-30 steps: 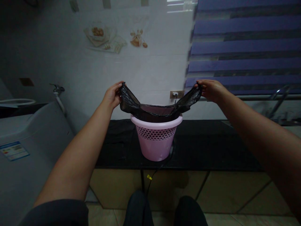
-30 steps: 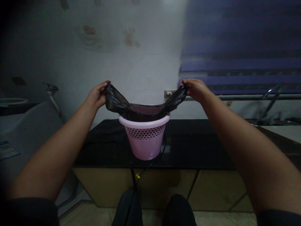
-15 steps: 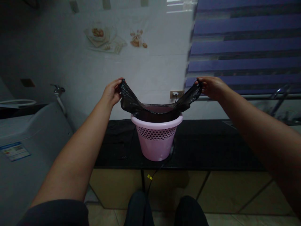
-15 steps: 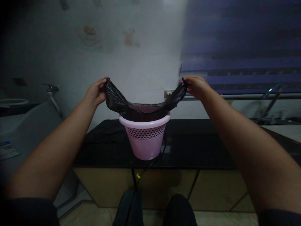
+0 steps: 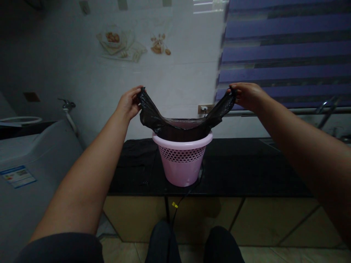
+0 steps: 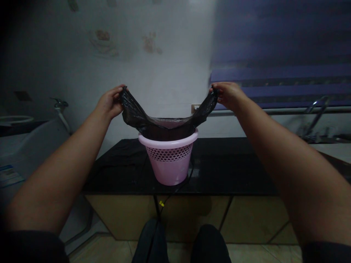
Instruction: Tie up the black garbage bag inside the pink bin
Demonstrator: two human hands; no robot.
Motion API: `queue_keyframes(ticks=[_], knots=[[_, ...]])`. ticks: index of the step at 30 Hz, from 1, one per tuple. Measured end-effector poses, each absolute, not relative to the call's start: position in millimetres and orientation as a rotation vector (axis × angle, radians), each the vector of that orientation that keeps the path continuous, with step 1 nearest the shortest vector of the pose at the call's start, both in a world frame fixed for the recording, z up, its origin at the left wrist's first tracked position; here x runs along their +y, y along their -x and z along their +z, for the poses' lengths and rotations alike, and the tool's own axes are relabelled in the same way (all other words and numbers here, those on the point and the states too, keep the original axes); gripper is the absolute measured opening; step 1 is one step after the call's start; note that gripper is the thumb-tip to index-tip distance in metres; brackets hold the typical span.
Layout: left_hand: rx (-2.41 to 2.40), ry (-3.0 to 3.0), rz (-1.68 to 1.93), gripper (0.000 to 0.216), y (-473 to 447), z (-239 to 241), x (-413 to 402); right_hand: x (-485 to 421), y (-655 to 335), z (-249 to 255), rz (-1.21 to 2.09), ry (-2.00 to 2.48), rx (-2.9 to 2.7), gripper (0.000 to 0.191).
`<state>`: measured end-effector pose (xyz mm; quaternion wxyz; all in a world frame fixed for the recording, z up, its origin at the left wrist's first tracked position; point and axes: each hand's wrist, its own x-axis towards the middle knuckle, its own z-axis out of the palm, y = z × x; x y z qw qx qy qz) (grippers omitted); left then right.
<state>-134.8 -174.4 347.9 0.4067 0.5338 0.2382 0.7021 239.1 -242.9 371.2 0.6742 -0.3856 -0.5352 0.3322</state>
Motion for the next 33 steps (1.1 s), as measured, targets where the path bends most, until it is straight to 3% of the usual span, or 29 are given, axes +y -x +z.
queue_keyframes(ticks=[33], knots=[[0.692,-1.318,1.819,0.01,148,353,-176,-246,-256,378,0.714,0.967,-1.087,0.009]])
